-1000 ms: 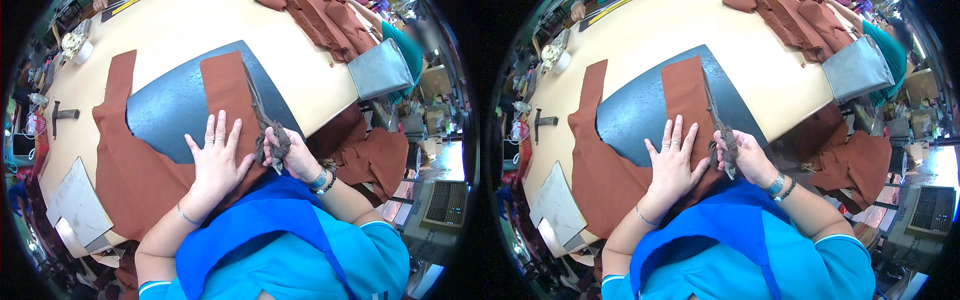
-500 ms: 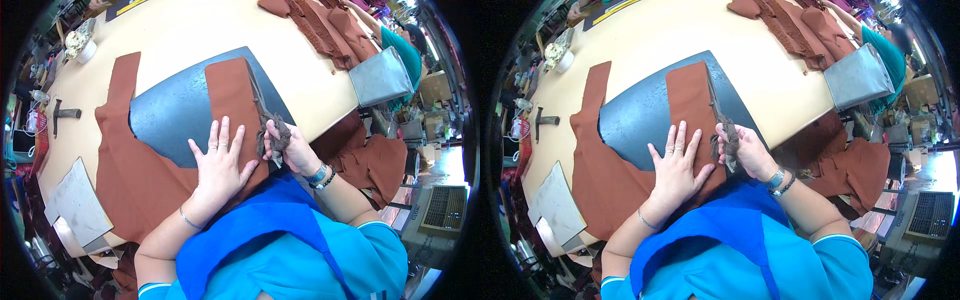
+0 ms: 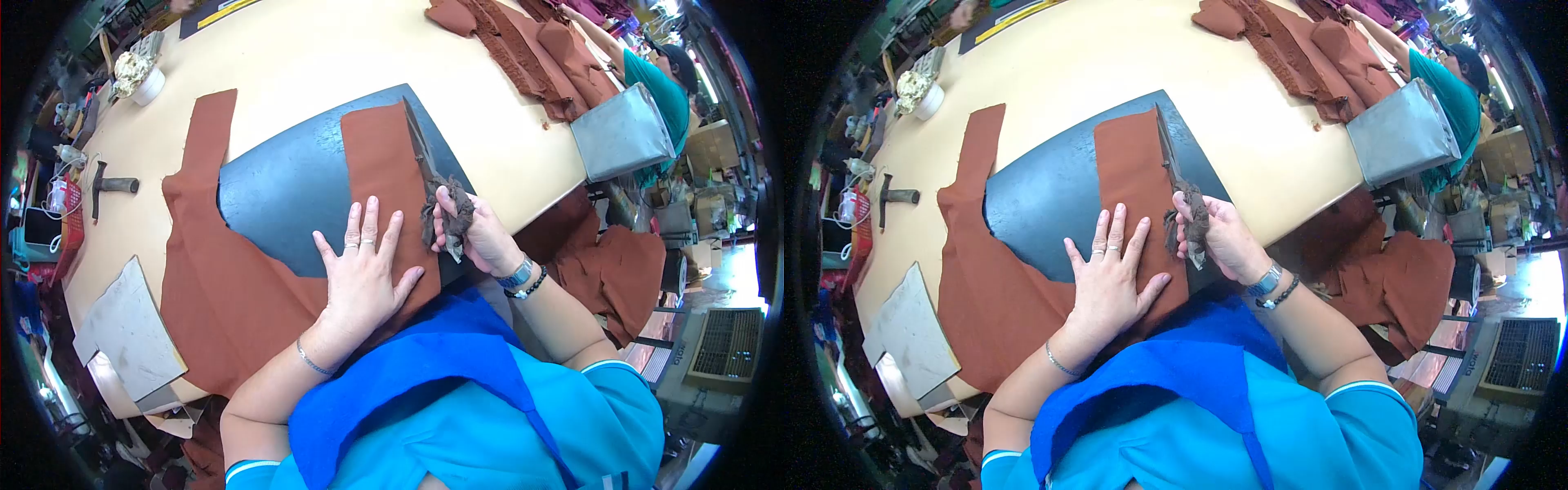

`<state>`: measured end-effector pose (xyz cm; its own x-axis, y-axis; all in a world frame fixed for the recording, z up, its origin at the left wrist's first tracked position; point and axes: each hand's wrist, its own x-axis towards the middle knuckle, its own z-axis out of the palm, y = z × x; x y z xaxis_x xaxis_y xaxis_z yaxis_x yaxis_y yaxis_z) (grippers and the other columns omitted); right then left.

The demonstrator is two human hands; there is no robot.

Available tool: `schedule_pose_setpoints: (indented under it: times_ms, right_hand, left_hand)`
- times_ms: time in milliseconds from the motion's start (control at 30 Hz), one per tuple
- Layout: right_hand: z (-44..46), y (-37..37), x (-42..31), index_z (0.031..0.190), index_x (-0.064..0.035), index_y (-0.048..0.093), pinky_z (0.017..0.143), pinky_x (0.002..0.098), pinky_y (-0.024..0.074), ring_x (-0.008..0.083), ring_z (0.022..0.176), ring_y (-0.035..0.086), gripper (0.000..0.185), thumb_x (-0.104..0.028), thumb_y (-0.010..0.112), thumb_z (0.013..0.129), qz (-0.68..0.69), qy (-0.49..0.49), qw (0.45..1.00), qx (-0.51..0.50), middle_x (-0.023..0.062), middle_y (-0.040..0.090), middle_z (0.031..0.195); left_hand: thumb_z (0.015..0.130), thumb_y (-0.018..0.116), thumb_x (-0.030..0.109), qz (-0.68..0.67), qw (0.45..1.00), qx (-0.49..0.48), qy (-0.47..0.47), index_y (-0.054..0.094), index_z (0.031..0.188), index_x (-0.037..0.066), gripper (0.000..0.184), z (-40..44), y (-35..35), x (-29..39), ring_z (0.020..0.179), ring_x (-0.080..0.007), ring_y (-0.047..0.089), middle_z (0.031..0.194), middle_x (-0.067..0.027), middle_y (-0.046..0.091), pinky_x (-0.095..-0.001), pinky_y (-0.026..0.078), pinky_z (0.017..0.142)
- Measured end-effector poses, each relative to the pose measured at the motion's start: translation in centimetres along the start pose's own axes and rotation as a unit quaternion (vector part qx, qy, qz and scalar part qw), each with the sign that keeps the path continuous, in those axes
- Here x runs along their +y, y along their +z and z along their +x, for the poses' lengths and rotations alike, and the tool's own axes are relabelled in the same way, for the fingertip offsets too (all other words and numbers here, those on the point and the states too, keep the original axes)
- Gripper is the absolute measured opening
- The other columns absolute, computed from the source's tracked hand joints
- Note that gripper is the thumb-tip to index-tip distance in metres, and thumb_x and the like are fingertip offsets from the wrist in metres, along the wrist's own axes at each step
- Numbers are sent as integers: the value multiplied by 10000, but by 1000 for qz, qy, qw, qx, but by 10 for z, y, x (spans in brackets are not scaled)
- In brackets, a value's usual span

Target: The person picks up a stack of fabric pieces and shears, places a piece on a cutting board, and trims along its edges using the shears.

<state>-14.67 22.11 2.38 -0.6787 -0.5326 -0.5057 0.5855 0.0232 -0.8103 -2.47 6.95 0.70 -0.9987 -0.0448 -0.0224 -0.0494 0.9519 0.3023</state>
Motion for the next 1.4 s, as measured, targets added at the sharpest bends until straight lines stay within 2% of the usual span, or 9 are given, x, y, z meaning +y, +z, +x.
schedule_pose_setpoints:
  times_ms: [233,400,500,800,1200,1400]
  right_hand:
    - [0,-2,2,803,-94,530,519,241,509,73,528,555,314,-379,639,876,14,-14,1000,-12,-13,547,664]
    - [-3,-8,0,824,-53,544,564,315,523,161,546,576,412,-458,600,880,31,13,999,-24,35,554,644]
    - [1,-11,3,823,-54,542,564,316,523,160,543,576,424,-470,604,873,48,17,998,-42,37,557,644]
    - [7,-7,0,802,-95,532,514,281,527,100,545,570,427,-510,616,850,-48,-8,998,-36,7,557,645]
    - [9,-6,-2,765,-100,543,500,276,520,107,531,568,457,-547,613,834,-57,4,998,-22,7,554,628]
    - [10,-5,-2,798,-94,536,496,270,517,109,521,562,442,-525,628,834,-84,-11,996,-23,10,549,631]
  left_hand:
    - [837,530,552,1,1000,3,3,329,1430,139,750,-1,-1,-1,1413,-344,131,1519,-185,159,-753,151,962]
    - [840,520,560,7,1000,17,5,324,1432,139,753,0,2,-3,1415,-343,123,1522,-185,154,-747,132,974]
    - [843,511,564,8,1000,24,9,321,1434,141,751,-1,4,-3,1415,-345,123,1522,-187,157,-742,116,983]
    - [855,482,577,17,999,33,17,314,1438,143,746,-3,8,-3,1418,-347,113,1521,-190,161,-724,83,1007]
    - [860,476,571,8,999,43,25,310,1438,137,742,-6,7,-4,1415,-352,118,1516,-197,168,-724,90,1005]
    - [857,481,569,13,998,48,28,323,1430,129,740,-5,9,-4,1413,-352,129,1512,-202,177,-724,104,1001]
